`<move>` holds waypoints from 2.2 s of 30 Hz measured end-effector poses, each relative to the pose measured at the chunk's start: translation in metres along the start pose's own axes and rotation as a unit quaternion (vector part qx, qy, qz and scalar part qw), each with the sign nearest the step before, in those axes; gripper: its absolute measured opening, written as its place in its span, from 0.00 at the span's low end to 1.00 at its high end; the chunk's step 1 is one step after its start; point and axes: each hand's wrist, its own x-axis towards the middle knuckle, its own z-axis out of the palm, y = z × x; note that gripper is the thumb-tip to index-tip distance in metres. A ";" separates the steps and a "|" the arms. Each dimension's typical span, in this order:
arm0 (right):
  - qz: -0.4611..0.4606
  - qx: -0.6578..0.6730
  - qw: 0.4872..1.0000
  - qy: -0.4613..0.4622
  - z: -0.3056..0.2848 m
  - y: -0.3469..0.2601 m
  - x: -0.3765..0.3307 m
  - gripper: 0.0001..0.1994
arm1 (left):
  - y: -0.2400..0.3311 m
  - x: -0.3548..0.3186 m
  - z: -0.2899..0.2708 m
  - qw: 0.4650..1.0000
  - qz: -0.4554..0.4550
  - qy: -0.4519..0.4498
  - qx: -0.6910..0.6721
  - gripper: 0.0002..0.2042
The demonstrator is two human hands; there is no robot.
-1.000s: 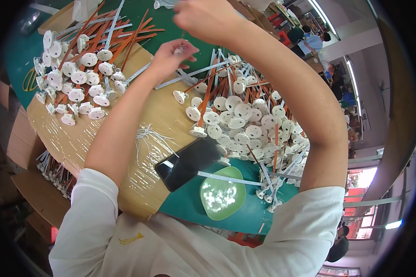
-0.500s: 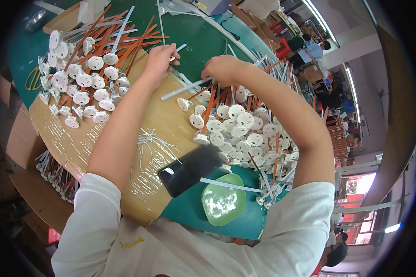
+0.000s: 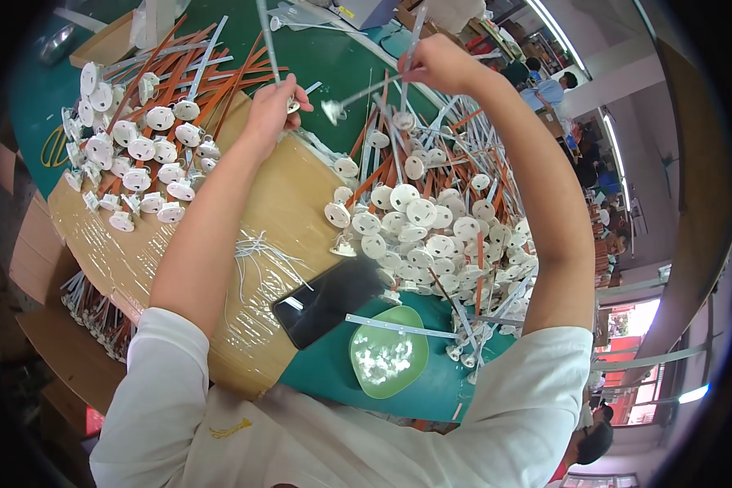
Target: Assembling small white plastic components onto plastic sticks at a factory workbench.
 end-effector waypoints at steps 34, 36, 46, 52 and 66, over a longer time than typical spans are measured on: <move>0.055 0.038 0.996 0.059 -0.080 -0.067 0.012 0.08 | 0.003 -0.014 0.008 0.980 -0.027 -0.192 -0.047 0.16; 0.027 0.060 0.998 0.007 -0.087 -0.057 0.014 0.09 | 0.000 -0.014 0.007 0.974 -0.032 -0.219 0.039 0.16; 0.163 -0.178 0.939 0.247 -0.157 -0.017 -0.011 0.08 | -0.006 -0.008 0.012 0.975 -0.041 -0.214 0.045 0.14; 0.185 -0.289 0.855 0.389 -0.155 0.031 -0.026 0.05 | -0.009 -0.011 0.015 0.977 -0.020 -0.205 0.054 0.11; -0.042 -0.300 0.953 0.021 -0.061 -0.147 0.047 0.03 | -0.005 -0.017 0.019 0.979 0.125 -0.145 0.077 0.15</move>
